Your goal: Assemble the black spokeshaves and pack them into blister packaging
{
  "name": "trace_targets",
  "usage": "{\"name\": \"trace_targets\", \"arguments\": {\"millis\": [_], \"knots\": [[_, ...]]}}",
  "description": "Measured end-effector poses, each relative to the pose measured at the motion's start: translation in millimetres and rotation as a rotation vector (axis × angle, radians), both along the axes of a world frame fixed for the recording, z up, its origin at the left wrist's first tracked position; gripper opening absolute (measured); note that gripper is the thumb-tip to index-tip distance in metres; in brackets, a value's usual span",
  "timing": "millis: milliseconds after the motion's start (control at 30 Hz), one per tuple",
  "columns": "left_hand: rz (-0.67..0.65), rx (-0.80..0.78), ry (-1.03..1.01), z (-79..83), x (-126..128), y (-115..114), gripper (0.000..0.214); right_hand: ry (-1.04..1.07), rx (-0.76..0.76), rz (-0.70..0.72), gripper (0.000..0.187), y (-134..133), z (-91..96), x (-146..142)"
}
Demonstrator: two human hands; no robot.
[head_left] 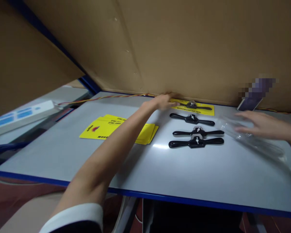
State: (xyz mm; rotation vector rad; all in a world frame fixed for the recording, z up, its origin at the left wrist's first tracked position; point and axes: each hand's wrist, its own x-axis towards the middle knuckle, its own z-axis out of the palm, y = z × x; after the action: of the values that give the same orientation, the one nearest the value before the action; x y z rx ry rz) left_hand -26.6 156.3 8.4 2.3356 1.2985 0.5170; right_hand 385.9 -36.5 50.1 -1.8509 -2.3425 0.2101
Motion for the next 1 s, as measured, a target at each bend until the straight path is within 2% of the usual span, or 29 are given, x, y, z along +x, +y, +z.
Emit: {"name": "trace_targets", "arguments": {"millis": [67, 133, 233, 333, 433, 500, 567, 633, 700, 733, 867, 1000], "knots": [[-0.095, -0.012, 0.156, -6.7, 6.4, 14.5, 0.063, 0.058, 0.053, 0.065, 0.063, 34.3, 3.9, -32.5], [-0.166, 0.033, 0.26, -13.4, 11.1, 20.5, 0.055, 0.108, 0.089, 0.164, 0.058, 74.4, -4.0, -64.7], [-0.209, 0.169, 0.208, -20.5, 14.4, 13.3, 0.042, 0.138, 0.026, 0.264, 0.053, 125.4, -27.4, -107.4], [-0.16, 0.278, 0.133, -21.3, 10.8, -5.6, 0.04, 0.128, -0.035, 0.241, 0.052, 149.8, -43.4, -134.1], [-0.066, 0.347, -0.017, -17.2, 4.4, -22.3, 0.039, 0.22, 0.032, 0.258, 0.055, 151.5, -42.2, -141.3], [0.03, 0.293, -0.263, -14.4, 3.0, -26.8, 0.042, 0.264, 0.138, 0.27, 0.055, 146.1, -35.3, -140.3], [0.152, 0.039, -0.597, -12.4, 4.3, -26.2, 0.044, 0.258, 0.249, 0.281, 0.054, 138.9, -28.6, -138.7], [0.252, -0.33, -0.873, -11.0, 6.1, -23.3, 0.037, 0.234, 0.309, 0.286, 0.052, 132.4, -25.8, -137.8], [0.282, -0.594, -1.014, -9.6, 6.3, -21.0, 0.03, 0.226, 0.308, 0.285, 0.052, 128.3, -28.5, -136.5], [0.279, -0.652, -1.054, -8.6, 5.7, -20.7, 0.03, 0.23, 0.295, 0.28, 0.052, 127.5, -31.6, -135.4], [0.314, -0.665, -1.154, -3.6, 3.5, -22.6, 0.041, 0.259, 0.237, 0.249, 0.054, 130.1, -46.7, -128.7], [0.469, -0.562, -1.2, 1.3, -3.3, -20.6, 0.028, 0.293, 0.185, 0.231, 0.052, 131.6, -46.0, -125.8]]}}
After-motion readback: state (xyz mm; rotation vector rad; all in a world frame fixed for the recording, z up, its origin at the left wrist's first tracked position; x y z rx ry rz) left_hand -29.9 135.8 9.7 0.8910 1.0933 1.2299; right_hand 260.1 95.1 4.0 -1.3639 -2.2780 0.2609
